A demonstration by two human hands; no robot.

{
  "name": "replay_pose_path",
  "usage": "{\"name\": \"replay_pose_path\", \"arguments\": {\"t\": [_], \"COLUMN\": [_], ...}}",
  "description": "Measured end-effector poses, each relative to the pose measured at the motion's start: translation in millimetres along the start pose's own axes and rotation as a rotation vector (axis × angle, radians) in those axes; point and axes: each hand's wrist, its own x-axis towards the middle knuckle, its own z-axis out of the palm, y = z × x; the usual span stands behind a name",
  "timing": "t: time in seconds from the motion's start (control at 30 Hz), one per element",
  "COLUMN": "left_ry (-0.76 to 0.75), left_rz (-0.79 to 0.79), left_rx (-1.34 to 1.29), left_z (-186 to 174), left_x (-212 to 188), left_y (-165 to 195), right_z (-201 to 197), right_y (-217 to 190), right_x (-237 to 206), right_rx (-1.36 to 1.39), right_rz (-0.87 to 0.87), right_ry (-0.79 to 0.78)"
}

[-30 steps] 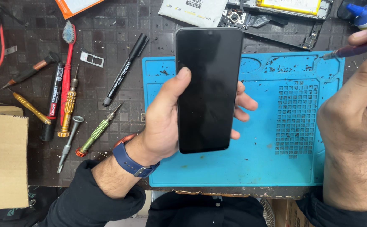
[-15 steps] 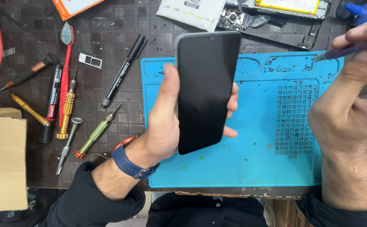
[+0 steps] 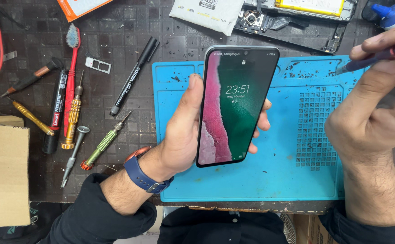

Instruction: The person uses a precision screwdriver to unscrew screws from the midframe of a disassembled smartphone on a blue repair mat, then briefly powers the phone on to check the screen, and finally pries at the edge of the phone frame with a thin blade tool.

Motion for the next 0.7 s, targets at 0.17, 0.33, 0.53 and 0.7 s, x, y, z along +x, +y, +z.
{"name": "replay_pose_path", "arguments": {"t": [0.17, 0.33, 0.53, 0.7], "left_ry": [0.008, 0.029, -0.039, 0.002], "left_rz": [0.003, -0.012, 0.003, -0.059], "left_rx": [-0.007, 0.046, 0.058, 0.017], "left_z": [-0.6, 0.1, -1.3, -3.1], "left_x": [-2.2, -3.0, -6.0, -8.9], "left_y": [1.6, 2.8, 5.1, 6.1], "right_z": [0.3, 0.3, -7.9, -21.8], "right_y": [-0.1, -0.6, 8.0, 40.5], "right_x": [-0.2, 3.4, 3.6, 1.0], "right_rx": [0.008, 0.009, 0.021, -0.005], "right_rz": [-0.001, 0.003, 0.0, 0.019], "right_ry": [0.001, -0.001, -0.013, -0.024]}}
